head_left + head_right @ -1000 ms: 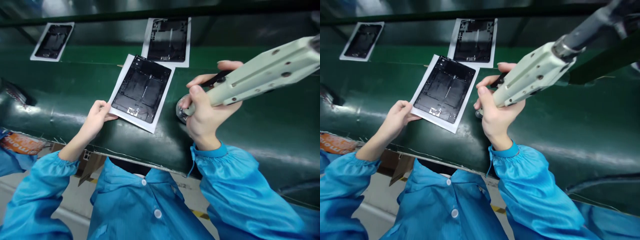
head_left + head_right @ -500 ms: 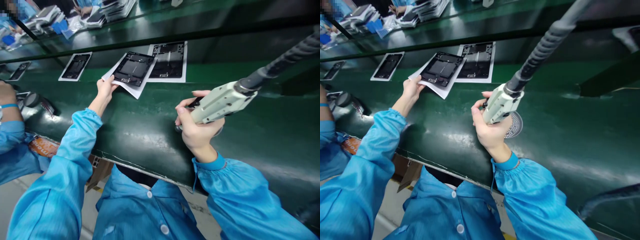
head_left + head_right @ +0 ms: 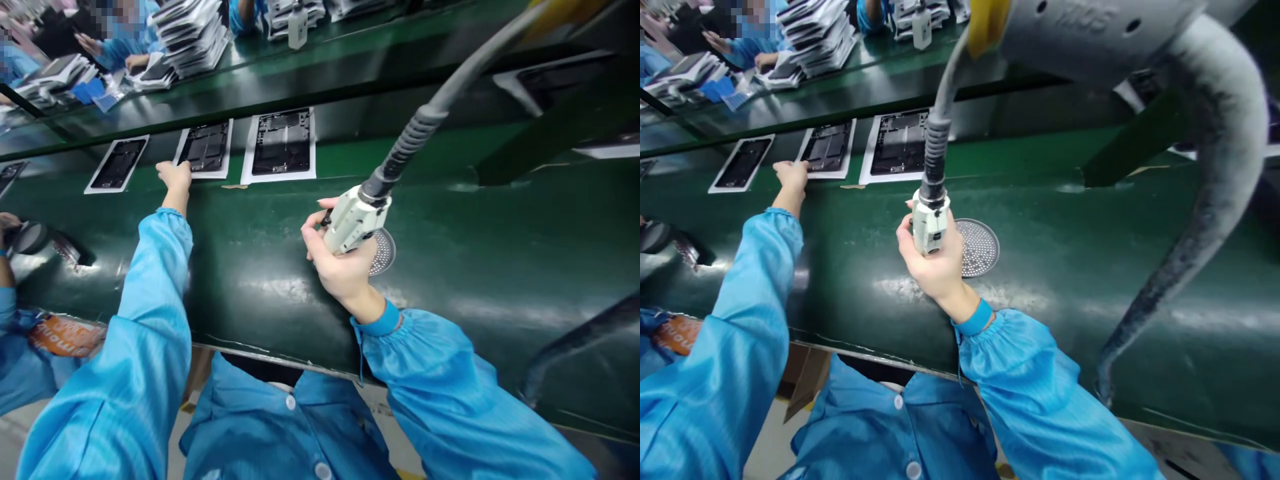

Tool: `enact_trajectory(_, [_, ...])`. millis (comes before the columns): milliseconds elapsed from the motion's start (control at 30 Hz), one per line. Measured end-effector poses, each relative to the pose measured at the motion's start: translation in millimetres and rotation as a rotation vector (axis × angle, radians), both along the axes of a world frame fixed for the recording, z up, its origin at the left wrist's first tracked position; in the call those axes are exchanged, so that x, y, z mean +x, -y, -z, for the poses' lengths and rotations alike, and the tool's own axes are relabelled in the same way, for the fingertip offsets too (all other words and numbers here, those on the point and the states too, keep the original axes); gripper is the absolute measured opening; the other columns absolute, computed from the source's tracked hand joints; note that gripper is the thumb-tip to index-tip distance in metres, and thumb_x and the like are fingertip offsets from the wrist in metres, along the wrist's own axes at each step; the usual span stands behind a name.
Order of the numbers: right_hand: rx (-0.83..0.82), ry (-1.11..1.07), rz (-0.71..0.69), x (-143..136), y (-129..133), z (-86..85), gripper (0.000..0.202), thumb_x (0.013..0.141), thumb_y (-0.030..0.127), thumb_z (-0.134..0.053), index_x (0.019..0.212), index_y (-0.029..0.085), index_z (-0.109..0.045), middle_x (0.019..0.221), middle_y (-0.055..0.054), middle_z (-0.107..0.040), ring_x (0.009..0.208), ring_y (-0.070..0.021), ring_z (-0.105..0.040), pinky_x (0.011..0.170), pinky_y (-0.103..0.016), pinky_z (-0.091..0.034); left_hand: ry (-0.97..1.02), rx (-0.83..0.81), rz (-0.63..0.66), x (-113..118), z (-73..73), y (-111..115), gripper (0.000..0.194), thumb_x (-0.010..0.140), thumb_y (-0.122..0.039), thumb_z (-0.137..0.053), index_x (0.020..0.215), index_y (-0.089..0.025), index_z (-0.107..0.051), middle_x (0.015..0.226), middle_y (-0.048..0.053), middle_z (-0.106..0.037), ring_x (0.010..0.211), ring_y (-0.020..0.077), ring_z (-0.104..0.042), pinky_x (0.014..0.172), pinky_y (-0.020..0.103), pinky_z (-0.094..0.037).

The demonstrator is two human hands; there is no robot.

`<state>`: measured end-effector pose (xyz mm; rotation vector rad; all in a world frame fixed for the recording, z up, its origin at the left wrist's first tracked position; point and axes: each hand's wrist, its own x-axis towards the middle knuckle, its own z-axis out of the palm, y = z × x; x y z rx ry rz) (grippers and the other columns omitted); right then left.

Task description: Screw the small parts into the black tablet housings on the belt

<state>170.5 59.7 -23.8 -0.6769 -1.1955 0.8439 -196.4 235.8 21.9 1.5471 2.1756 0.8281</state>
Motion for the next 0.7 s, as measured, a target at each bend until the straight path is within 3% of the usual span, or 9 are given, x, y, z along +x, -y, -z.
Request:
enact_trajectory(67, [-0.01, 0.009, -0.005, 0, 1, 0.2, 0.039, 0.096, 0.026, -0.079, 0.133, 0.027, -0.067, 0.102, -0.002, -0.077, 0.082, -0.0171, -0.076, 0.072, -0.035, -0.069, -0.022, 0.074, -0.075, 7, 1.6, 3, 0.039, 0.115, -0.05, -0.057, 0.093, -0.021, -0.041, 0.136, 0.01, -0.06, 0.169, 0.0274, -0.019, 0.118, 0.056, -0.023])
enact_trajectory(133, [-0.017, 0.012, -0.017, 0, 1, 0.3, 0.039, 0.097, 0.027, -0.079, 0.134, 0.027, -0.067, 0.104, -0.003, -0.078, 0.084, -0.0176, -0.076, 0.075, -0.036, -0.07, -0.113, 0.185, -0.024, 24, 6.0, 4, 0.038, 0.111, -0.052, -0.064, 0.099, -0.02, -0.049, 0.148, 0.011, -0.057, 0.168, 0.0262, -0.02, 0.123, 0.052, -0.02])
enact_trajectory(233, [-0.034, 0.003, -0.028, 0, 2, 0.2, 0.04, 0.098, 0.029, -0.078, 0.136, 0.027, -0.066, 0.113, -0.006, -0.078, 0.091, -0.0189, -0.077, 0.08, -0.038, -0.071, -0.162, 0.283, 0.337, 62, 15.6, 3, 0.038, 0.108, -0.059, -0.062, 0.103, -0.022, -0.065, 0.162, 0.013, -0.056, 0.157, 0.031, -0.044, 0.134, 0.049, -0.027])
enact_trajectory(300, [-0.041, -0.007, -0.028, 0, 2, 0.1, 0.039, 0.099, 0.029, -0.078, 0.136, 0.028, -0.065, 0.119, -0.007, -0.078, 0.095, -0.0192, -0.078, 0.084, -0.039, -0.072, -0.24, 0.198, 0.588, 88, 21.5, 3, 0.039, 0.11, -0.054, -0.055, 0.106, -0.02, -0.073, 0.165, 0.014, -0.057, 0.153, 0.033, -0.052, 0.136, 0.05, -0.03])
enact_trajectory(367, [-0.04, -0.011, -0.031, 0, 2, 0.0, 0.039, 0.1, 0.029, -0.077, 0.136, 0.029, -0.065, 0.122, -0.007, -0.078, 0.096, -0.0193, -0.078, 0.088, -0.041, -0.072, -0.337, 0.106, 0.707, 107, 25.4, 4, 0.043, 0.112, -0.05, -0.051, 0.114, -0.017, -0.078, 0.166, 0.015, -0.059, 0.151, 0.0343, -0.057, 0.134, 0.05, -0.036])
enact_trajectory(467, [-0.037, -0.01, -0.03, 0, 1, 0.0, 0.04, 0.1, 0.03, -0.078, 0.137, 0.029, -0.065, 0.123, -0.007, -0.078, 0.098, -0.0208, -0.079, 0.093, -0.046, -0.073, -0.396, 0.07, 0.724, 118, 28.0, 6, 0.048, 0.115, -0.048, -0.046, 0.121, -0.015, -0.08, 0.162, 0.016, -0.063, 0.145, 0.0347, -0.063, 0.131, 0.051, -0.044])
enact_trajectory(567, [-0.028, -0.015, -0.021, -1, 1, -0.9, 0.039, 0.099, 0.031, -0.078, 0.136, 0.029, -0.065, 0.123, -0.007, -0.078, 0.099, -0.0215, -0.079, 0.094, -0.047, -0.073, -0.404, 0.095, 0.729, 115, 29.9, 7, 0.044, 0.114, -0.039, -0.044, 0.124, -0.015, -0.08, 0.157, 0.016, -0.068, 0.144, 0.0327, -0.064, 0.13, 0.05, -0.046])
enact_trajectory(700, [0.017, -0.022, -0.014, 4, -3, -6.1, 0.038, 0.1, 0.035, -0.08, 0.135, 0.03, -0.066, 0.109, -0.004, -0.077, 0.082, -0.0181, -0.077, 0.081, -0.042, -0.074, -0.42, 0.123, 0.746, 106, 33.4, 8, 0.043, 0.111, -0.025, -0.041, 0.129, -0.016, -0.078, 0.154, 0.016, -0.07, 0.142, 0.0319, -0.066, 0.128, 0.052, -0.047])
